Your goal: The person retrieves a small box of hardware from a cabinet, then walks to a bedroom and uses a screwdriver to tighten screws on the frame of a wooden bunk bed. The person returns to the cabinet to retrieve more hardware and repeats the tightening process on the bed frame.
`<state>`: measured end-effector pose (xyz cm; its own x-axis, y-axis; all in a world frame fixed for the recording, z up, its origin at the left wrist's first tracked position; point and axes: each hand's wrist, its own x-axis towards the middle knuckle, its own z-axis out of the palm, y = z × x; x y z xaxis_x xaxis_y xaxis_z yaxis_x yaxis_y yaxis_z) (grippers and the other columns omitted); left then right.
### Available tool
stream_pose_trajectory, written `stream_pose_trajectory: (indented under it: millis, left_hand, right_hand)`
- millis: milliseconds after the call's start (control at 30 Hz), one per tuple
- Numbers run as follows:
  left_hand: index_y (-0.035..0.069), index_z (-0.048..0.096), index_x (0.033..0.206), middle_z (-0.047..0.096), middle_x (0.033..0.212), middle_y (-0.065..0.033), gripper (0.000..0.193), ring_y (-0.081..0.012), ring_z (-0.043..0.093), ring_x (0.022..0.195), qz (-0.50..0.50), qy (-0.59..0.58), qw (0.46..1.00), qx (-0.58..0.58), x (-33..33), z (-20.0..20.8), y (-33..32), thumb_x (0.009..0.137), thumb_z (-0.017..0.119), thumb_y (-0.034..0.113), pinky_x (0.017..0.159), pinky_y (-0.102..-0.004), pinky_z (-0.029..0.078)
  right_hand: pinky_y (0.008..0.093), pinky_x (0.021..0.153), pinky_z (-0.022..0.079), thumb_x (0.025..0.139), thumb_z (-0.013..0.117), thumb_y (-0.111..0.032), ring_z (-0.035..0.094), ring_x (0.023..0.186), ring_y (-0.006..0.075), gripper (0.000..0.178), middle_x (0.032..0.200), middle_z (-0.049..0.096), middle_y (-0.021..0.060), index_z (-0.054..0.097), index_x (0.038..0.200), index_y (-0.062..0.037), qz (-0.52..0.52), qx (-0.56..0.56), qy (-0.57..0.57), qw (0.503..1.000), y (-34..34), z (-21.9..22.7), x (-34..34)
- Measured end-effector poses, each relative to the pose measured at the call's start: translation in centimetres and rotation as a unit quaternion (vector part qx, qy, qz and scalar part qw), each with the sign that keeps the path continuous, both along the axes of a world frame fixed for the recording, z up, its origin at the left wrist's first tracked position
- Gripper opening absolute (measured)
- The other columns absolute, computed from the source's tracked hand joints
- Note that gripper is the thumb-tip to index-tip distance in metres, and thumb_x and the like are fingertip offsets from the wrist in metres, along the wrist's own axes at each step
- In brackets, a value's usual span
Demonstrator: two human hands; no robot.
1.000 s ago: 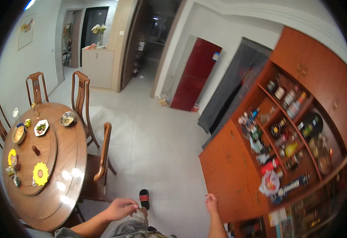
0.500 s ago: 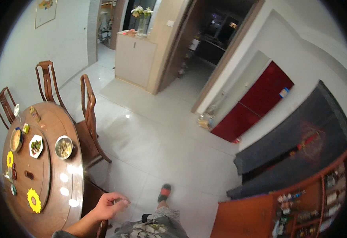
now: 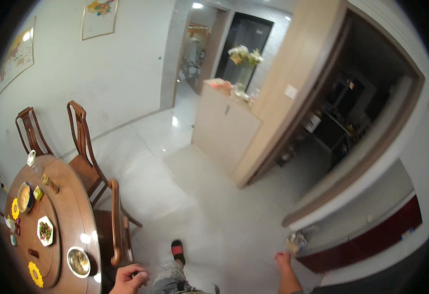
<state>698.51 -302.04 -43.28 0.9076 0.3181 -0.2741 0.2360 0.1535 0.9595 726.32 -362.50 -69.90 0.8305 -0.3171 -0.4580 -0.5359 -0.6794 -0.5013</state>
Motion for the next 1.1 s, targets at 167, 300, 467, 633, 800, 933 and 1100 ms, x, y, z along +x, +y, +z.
stream_pose_trajectory:
  millis: [167, 300, 467, 633, 800, 933, 1100]
  left_hand:
    - [0.002, 0.063, 0.092, 0.058, 0.077, 0.0005, 0.025, -0.0133, 0.051, 0.066, 0.096, 0.003, 0.995, -0.029, 18.9, -0.5, 10.1, 0.096, 0.062, 0.027, 0.058, -0.0291, 0.041]
    - [-0.004, 0.067, 0.087, 0.065, 0.076, -0.0066, 0.014, -0.0108, 0.059, 0.064, 0.123, 0.011, 0.992, -0.015, 38.5, 0.2, 17.8, 0.094, 0.063, 0.008, 0.058, -0.0257, 0.046]
    - [-0.003, 0.069, 0.091, 0.067, 0.083, -0.0073, 0.011, -0.0112, 0.062, 0.069, -0.010, -0.112, 0.988, 0.102, 60.9, 4.5, 27.3, 0.093, 0.063, 0.006, 0.060, -0.0253, 0.049]
    - [-0.002, 0.069, 0.091, 0.066, 0.079, -0.0068, 0.012, -0.0111, 0.062, 0.065, -0.014, -0.122, 0.985, 0.122, 84.0, 0.0, 39.4, 0.093, 0.065, 0.009, 0.058, -0.0248, 0.048]
    - [0.000, 0.068, 0.085, 0.066, 0.076, -0.0099, 0.022, -0.0180, 0.063, 0.062, 0.057, 0.170, 0.970, 0.165, 101.7, -22.4, 55.0, 0.093, 0.058, 0.018, 0.058, -0.0321, 0.050]
    - [0.010, 0.071, 0.082, 0.069, 0.077, -0.0142, 0.030, -0.0330, 0.067, 0.076, -0.344, 0.314, 0.745, 0.478, 95.7, -37.2, 65.6, 0.090, 0.053, 0.032, 0.066, -0.0480, 0.052]
    - [0.010, 0.071, 0.082, 0.069, 0.076, -0.0142, 0.030, -0.0323, 0.067, 0.076, -0.155, 0.598, 0.768, 0.169, 110.1, -33.8, 74.7, 0.090, 0.053, 0.033, 0.066, -0.0476, 0.052]
  right_hand:
    - [0.0307, 0.060, 0.048, 0.091, 0.066, -0.019, 0.057, 0.064, 0.0142, 0.019, 0.069, 0.064, 0.0037, 0.069, 0.086, -0.0008, 0.118, 0.068, -0.165, 0.977, 17.7, 1.4, 27.7]
    - [0.0422, 0.085, 0.053, 0.093, 0.056, -0.039, 0.068, 0.090, 0.0317, 0.036, 0.096, 0.074, 0.0082, 0.074, 0.101, -0.0091, 0.257, -0.138, 0.004, 0.956, 31.3, -3.9, 33.7]
    - [0.0413, 0.101, 0.045, 0.101, 0.048, -0.035, 0.058, 0.116, 0.0270, 0.041, 0.125, 0.064, 0.0129, 0.060, 0.130, -0.0084, 0.398, -0.131, 0.212, 0.883, 42.5, -3.4, 42.5]
    - [0.0427, 0.099, 0.046, 0.099, 0.045, -0.036, 0.061, 0.112, 0.0293, 0.041, 0.121, 0.066, 0.0128, 0.063, 0.125, -0.0101, 0.269, -0.077, 0.235, 0.931, 49.4, -8.7, 61.5]
    - [0.0441, 0.096, 0.047, 0.098, 0.042, -0.038, 0.063, 0.108, 0.0317, 0.042, 0.117, 0.068, 0.0127, 0.067, 0.120, -0.0119, 0.262, -0.071, 0.251, 0.929, 57.6, -16.8, 82.5]
    - [0.0452, 0.094, 0.047, 0.098, 0.039, -0.039, 0.062, 0.111, 0.0325, 0.043, 0.117, 0.069, 0.0104, 0.067, 0.119, -0.0129, 0.562, -0.171, 0.167, 0.792, 73.2, -24.1, 106.6]
    - [0.0274, 0.064, 0.048, 0.094, 0.066, -0.027, 0.059, 0.071, 0.0104, 0.026, 0.080, 0.068, 0.0048, 0.073, 0.098, -0.0029, 0.270, 0.403, -0.040, 0.874, 109.7, -2.9, 135.5]
